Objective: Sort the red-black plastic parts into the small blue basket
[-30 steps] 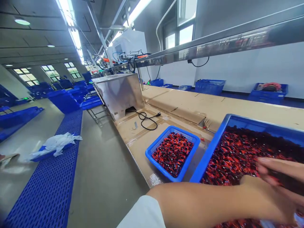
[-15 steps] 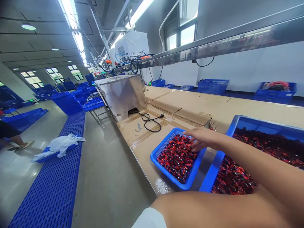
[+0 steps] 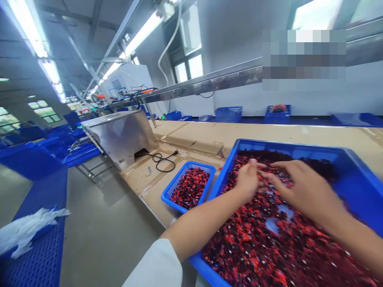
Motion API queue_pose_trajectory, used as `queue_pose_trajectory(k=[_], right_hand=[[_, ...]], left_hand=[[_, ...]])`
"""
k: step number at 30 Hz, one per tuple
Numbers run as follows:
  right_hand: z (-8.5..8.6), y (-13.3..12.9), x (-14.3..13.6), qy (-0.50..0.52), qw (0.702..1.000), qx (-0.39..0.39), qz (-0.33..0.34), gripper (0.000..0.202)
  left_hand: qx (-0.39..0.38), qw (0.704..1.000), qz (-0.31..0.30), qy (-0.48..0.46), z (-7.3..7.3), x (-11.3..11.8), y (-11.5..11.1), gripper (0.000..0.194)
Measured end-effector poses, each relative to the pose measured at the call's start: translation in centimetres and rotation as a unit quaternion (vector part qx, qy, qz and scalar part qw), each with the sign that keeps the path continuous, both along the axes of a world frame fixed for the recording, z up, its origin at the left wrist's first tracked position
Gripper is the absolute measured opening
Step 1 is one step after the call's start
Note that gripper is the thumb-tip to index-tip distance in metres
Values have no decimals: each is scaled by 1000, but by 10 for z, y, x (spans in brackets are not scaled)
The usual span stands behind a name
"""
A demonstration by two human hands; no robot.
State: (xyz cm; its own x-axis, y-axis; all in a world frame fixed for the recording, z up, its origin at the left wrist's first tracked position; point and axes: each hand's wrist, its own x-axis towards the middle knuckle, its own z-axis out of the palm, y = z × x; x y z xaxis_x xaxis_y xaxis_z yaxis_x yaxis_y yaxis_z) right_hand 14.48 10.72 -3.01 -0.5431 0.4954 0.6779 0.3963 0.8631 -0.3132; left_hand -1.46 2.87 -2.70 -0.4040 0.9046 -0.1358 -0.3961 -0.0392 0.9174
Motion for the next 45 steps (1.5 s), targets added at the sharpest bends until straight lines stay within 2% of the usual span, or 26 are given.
queue_pose_trajectory(k=[4,8,15,19,24,27,33,38,40,44,45], right_hand=[[-10,-17,-16,5,997,-41,72,40],[-18,-23,-28,24,993,-55,105,36],[-14,-23,-15,70,987,-117,90,37],[-11,-28,-15,80,990,-72,93,34],[-18,-45,-21,92,992,-4,82,36],[-20,-50,-20,104,991,23,80,34],[-8,-50,-16,132,988,37,73,25],[10,-52,-11,158,982,24,103,20],[14,-53,-8,165,979,25,117,18],[20,-55,-4,188,973,39,131,17],[20,-55,-3,191,972,43,131,18]], left_hand=[[-2,1000,-6,-11,4,-10,0,72],[-19,1000,-10,7,9,-13,-7,78],[-9,999,-34,5,17,-2,-11,58],[-16,1000,-23,-6,19,0,-12,49],[6,996,73,-46,15,7,-14,42],[0,994,92,-62,16,13,-16,41],[-36,995,75,-61,27,17,-24,51],[-38,997,41,-58,37,12,-27,53],[-45,996,27,-74,41,10,-27,47],[-72,989,-19,-130,47,7,-28,17],[-79,987,-30,-139,48,7,-28,16]])
